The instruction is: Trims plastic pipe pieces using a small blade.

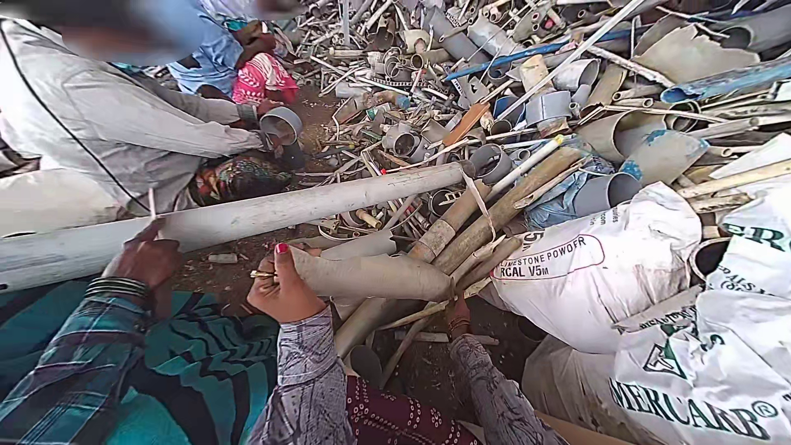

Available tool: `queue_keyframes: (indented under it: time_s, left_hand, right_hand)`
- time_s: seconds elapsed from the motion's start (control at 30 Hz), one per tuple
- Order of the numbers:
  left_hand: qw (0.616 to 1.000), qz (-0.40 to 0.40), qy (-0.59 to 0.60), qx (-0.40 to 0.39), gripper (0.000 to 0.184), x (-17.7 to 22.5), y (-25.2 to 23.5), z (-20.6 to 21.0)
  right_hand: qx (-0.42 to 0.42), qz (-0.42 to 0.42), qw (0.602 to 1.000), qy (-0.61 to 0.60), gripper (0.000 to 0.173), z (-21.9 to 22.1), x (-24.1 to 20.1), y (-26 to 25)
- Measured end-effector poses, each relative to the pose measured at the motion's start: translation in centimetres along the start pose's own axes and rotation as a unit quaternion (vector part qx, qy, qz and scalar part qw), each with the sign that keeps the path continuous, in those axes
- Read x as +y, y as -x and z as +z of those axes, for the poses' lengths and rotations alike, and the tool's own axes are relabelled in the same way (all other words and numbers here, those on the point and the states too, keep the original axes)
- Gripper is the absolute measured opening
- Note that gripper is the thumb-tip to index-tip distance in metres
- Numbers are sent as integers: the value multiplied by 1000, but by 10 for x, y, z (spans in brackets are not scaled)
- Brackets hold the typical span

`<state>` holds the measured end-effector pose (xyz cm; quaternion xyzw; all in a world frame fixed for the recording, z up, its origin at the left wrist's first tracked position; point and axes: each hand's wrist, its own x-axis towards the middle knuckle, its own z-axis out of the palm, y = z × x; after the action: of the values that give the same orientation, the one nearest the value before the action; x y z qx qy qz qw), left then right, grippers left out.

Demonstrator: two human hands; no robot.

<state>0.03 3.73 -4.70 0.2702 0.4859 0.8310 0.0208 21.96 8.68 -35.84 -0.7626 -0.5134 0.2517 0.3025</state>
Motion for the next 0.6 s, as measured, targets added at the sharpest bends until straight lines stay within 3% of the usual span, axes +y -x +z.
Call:
queue_keyframes:
  time_s: [0.07, 0.13, 0.23, 0.33, 0.37, 0.43, 0.53, 0.6]
  left_hand:
    - [1000, 19, 4, -9, 32, 0, 3, 1]
    - [999, 30, 5, -12, 31, 0, 3, 4]
    - [999, 29, 0, -16, 28, 4, 6, 6]
    - [999, 21, -17, -18, 28, 10, 11, 5]
    - [1000, 17, -20, -15, 28, 13, 13, 5]
    - [1000, 4, -24, -14, 27, 15, 15, 0]
    - [1000, -24, 0, -6, 27, 12, 9, -5]
    - [999, -25, 20, -8, 29, 10, 8, -7]
  right_hand:
    - [-198, 79, 976, 30, 47, -62, -79, 8]
    - [-253, 62, 965, 37, 49, -89, -143, 23]
    - [-315, -61, 947, 29, 51, -128, -220, 65]
    - [-251, -255, 929, -95, 42, -155, -261, 128]
    - [-214, -299, 922, -123, 41, -157, -266, 143]
    - [-180, -310, 925, -127, 40, -148, -257, 148]
    - [-254, -132, 958, 2, 47, -124, -213, 102]
    - [-258, 6, 966, 22, 47, -96, -157, 53]
